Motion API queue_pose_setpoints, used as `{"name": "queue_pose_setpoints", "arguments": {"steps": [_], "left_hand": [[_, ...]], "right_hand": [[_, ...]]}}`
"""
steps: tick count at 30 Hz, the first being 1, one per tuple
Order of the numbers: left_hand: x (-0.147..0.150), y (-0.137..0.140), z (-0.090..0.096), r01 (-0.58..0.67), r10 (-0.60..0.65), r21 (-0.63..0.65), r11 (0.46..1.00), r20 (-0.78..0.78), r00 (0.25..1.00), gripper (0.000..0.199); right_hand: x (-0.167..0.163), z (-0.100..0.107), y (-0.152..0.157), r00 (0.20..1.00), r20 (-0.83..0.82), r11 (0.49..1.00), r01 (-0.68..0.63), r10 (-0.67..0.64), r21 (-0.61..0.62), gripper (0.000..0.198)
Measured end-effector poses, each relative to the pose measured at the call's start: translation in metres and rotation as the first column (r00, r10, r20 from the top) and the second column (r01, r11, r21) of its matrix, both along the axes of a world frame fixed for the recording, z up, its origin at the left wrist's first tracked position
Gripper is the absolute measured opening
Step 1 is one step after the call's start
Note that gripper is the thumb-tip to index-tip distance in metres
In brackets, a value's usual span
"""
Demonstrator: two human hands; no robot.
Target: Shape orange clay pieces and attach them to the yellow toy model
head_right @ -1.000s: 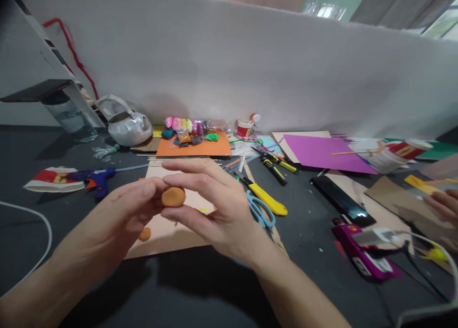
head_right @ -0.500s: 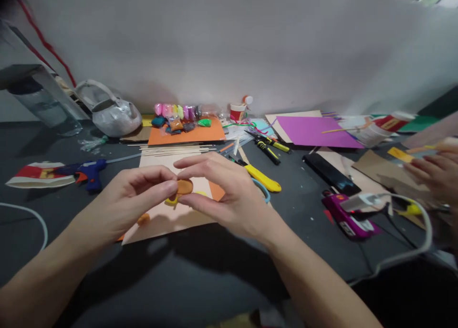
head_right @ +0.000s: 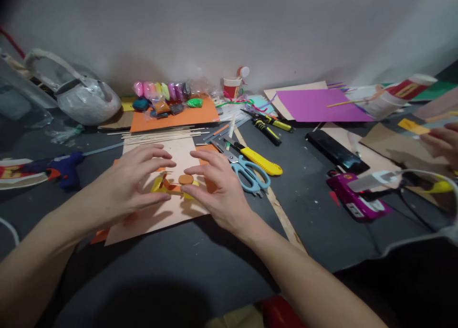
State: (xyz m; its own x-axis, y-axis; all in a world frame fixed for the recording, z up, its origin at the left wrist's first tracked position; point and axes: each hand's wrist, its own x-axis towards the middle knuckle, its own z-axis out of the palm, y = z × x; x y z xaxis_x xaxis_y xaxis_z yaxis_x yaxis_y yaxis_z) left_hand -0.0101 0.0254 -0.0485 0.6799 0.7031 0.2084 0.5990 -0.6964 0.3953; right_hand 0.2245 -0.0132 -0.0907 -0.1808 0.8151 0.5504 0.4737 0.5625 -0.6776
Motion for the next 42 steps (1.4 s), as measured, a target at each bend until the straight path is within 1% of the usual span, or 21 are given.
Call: {"name": "queue_pose_setpoints", "arguments": {"steps": [3, 5, 8, 11, 13, 15, 17, 19, 21, 25, 29, 36, 39, 42], "left_hand": [[0.006, 0.001, -0.011, 0.002, -0.001, 0.025, 1.000, -0.021, 1.000, 0.033], [0.008, 0.002, -0.016, 0.005, -0.003, 0.046, 0.999, -0.039, 0.999, 0.028], [0.011, 0.000, -0.018, -0.021, 0.024, 0.046, 0.999, -0.073, 0.997, 0.024], [0.013, -0.002, -0.018, -0.042, 0.042, 0.003, 0.999, -0.085, 0.995, 0.021], [0.014, -0.002, -0.017, -0.041, 0.040, -0.014, 0.999, -0.088, 0.995, 0.022], [0.015, -0.002, -0.017, -0.046, 0.044, -0.012, 0.999, -0.108, 0.993, 0.025], [0.015, -0.001, -0.017, -0.052, 0.051, -0.001, 0.999, -0.131, 0.990, 0.027], [0.014, 0.000, -0.019, -0.047, 0.048, 0.014, 0.999, -0.133, 0.990, 0.028], [0.014, 0.000, -0.021, -0.043, 0.046, 0.029, 0.999, -0.119, 0.992, 0.028], [0.014, 0.001, -0.024, -0.048, 0.054, 0.063, 0.997, -0.097, 0.994, 0.027], [0.015, 0.003, -0.027, -0.059, 0.064, 0.068, 0.996, -0.070, 0.995, 0.028], [0.015, 0.004, -0.032, -0.069, 0.070, 0.023, 0.997, -0.024, 0.997, 0.025], [0.015, 0.002, -0.033, -0.073, 0.074, 0.043, 0.996, -0.018, 0.997, 0.025], [0.016, 0.001, -0.031, -0.075, 0.081, 0.101, 0.992, -0.066, 0.995, 0.023]], "right_hand": [[-0.006, -0.007, 0.003, 1.000, 0.023, 0.999, 0.000, -0.001, 0.039, 0.017], [-0.009, -0.011, 0.004, 0.998, 0.060, 0.999, 0.007, -0.009, 0.038, 0.017], [-0.011, -0.016, 0.005, 0.995, 0.096, 1.000, 0.022, -0.024, 0.019, 0.018], [-0.010, -0.017, 0.005, 0.996, 0.084, 1.000, 0.021, -0.021, 0.010, 0.018], [-0.007, -0.014, 0.005, 0.999, 0.042, 0.999, 0.032, -0.031, -0.039, 0.018], [-0.003, -0.007, 0.003, 0.998, -0.020, 0.992, 0.055, -0.058, -0.111, 0.018], [0.000, 0.000, 0.002, 0.995, -0.054, 0.986, 0.074, -0.083, -0.150, 0.018], [0.000, 0.004, 0.002, 0.996, -0.024, 0.988, 0.078, -0.082, -0.136, 0.018], [-0.003, 0.003, 0.003, 0.997, 0.044, 0.993, 0.061, -0.057, -0.104, 0.018], [-0.012, -0.012, 0.006, 0.994, 0.110, 0.996, 0.036, -0.026, -0.087, 0.019], [-0.014, -0.023, 0.008, 0.994, 0.102, 0.995, 0.037, -0.027, -0.097, 0.020], [-0.015, -0.026, 0.010, 0.998, 0.066, 0.993, 0.017, -0.009, -0.119, 0.020], [-0.014, -0.026, 0.009, 0.998, 0.060, 0.992, 0.011, -0.004, -0.124, 0.021], [-0.014, -0.025, 0.008, 0.999, 0.050, 0.993, 0.009, -0.003, -0.120, 0.021]]}}
